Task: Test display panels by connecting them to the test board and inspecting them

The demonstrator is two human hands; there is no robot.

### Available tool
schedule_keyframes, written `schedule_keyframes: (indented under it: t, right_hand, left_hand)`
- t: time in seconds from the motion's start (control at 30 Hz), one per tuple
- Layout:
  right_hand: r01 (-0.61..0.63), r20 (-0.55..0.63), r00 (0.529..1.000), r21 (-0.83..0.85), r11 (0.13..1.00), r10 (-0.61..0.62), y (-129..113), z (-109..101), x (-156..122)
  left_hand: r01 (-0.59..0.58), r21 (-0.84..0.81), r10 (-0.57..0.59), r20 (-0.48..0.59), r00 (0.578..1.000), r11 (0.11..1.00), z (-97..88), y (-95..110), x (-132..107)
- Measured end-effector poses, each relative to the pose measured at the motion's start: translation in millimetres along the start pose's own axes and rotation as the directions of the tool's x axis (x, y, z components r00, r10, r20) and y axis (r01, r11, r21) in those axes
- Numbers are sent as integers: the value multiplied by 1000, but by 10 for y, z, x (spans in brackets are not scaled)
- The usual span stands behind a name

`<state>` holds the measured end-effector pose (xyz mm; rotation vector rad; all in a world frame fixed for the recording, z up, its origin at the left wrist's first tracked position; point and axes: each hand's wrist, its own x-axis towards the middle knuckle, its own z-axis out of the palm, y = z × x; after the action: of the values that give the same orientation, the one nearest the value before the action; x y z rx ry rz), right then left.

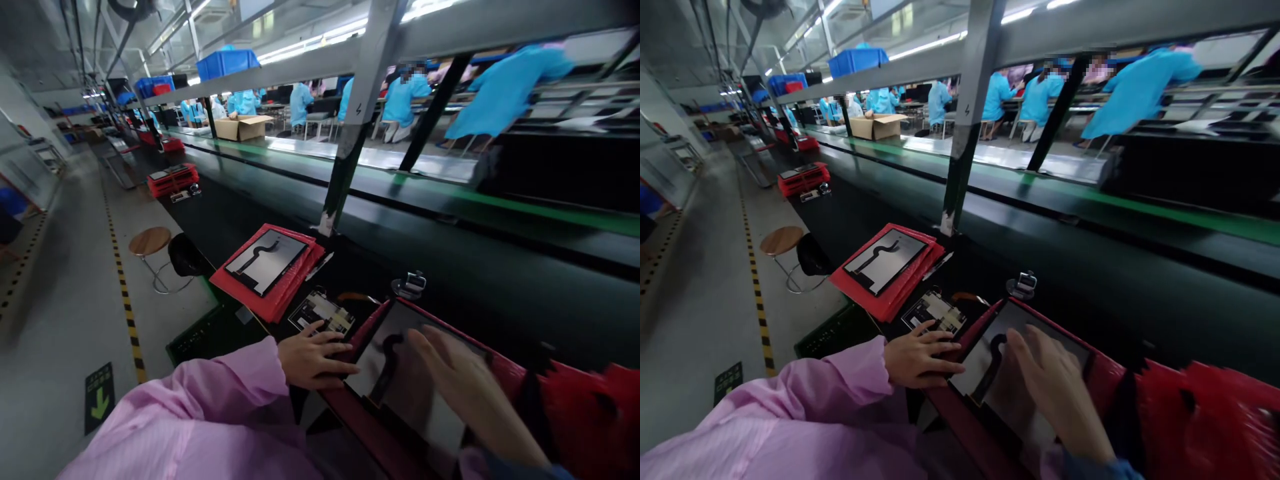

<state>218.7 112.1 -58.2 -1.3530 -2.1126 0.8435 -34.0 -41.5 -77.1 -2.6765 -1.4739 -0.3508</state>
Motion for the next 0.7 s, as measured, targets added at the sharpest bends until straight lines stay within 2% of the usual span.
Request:
schedule_keyframes:
  t: [0.07, 0.13, 0.23, 0.3, 0.37, 0.43, 0.53, 0.6, 0.7]
  right_hand:
    - [33, 132, 990, 129, 991, -50, -217, 142, 169]
    - [12, 220, 972, 310, 951, -84, -372, 258, 209]
    - [-87, 248, 968, 496, 864, -44, -455, 340, 114]
    - [-140, 267, 964, 548, 825, -14, -449, 350, 43]
    - [-140, 277, 960, 562, 815, -26, -430, 347, 9]
    - [-103, 272, 961, 544, 833, -59, -410, 344, 10]
    - [-22, 198, 977, 463, 886, -79, -388, 350, 41]
    - [46, 134, 986, 368, 929, -101, -381, 361, 59]
    - [111, 98, 985, 253, 961, -140, -396, 387, 67]
  left_hand:
    - [-12, -12, 12, -18, 1000, 1000, -61, 13, 59]
    - [-31, -43, 27, -80, 996, 999, -167, 0, 161]
    - [16, -99, -39, -239, 970, 995, -332, -113, 403]
    - [85, -123, -118, -292, 949, 989, -383, -249, 613]
    - [111, -126, -139, -238, 961, 986, -371, -393, 825]
    - [70, -124, -82, -97, 992, 990, -318, -501, 994]
    - [29, -141, -20, 65, 998, 990, -228, -555, 1109]
    - [64, -158, -52, 77, 996, 985, -182, -542, 1105]
    - [94, -195, -80, 76, 994, 976, -126, -521, 1062]
